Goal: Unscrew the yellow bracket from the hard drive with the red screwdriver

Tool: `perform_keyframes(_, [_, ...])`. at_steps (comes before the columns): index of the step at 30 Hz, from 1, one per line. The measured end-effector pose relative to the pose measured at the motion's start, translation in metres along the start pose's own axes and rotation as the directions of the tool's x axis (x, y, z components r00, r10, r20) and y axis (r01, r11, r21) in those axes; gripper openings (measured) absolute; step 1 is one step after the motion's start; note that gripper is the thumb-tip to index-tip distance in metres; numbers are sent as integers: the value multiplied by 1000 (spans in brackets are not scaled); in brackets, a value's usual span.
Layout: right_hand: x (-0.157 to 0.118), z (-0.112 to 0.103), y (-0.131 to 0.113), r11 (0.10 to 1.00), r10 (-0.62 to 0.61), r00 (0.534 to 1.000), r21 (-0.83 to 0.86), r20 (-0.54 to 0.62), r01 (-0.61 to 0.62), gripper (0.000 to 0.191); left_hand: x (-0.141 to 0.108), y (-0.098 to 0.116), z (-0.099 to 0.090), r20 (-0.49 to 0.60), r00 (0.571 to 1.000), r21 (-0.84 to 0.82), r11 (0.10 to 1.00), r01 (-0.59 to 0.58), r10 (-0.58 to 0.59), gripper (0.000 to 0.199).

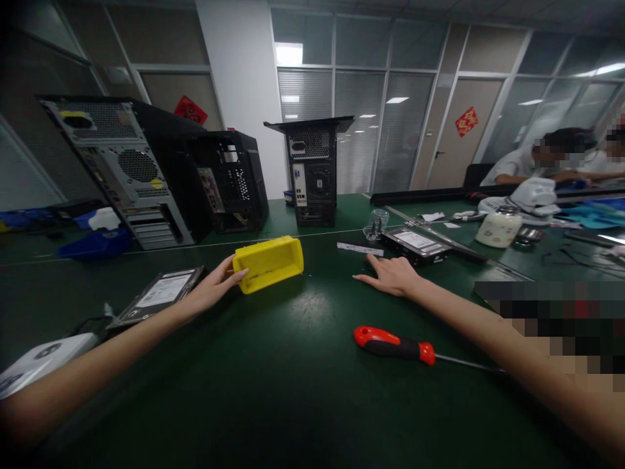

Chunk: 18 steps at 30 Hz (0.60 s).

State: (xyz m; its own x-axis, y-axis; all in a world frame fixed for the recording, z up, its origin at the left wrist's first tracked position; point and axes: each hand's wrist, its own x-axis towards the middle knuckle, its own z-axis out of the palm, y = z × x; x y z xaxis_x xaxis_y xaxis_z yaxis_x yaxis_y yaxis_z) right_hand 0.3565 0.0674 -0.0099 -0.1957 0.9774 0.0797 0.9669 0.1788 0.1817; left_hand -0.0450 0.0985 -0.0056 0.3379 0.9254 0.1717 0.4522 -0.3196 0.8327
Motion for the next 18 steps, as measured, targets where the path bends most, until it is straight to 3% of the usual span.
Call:
perform_keyframes(4, [13,-3,-6,999,-25,999,-20,38,26,60,2,-2,2,-5,1000,-22,1000,-12,11,63])
perform_keyframes(10, [32,-3,-18,994,89,996,-72,15,-88,42,1,-3,2,-2,1000,5,1000,-29,29,65])
perform_keyframes(18, [38,-5,-22,995,72,997,-70,21,-70,33,-2,1,4,-11,1000,-16,1000,-25,25,66])
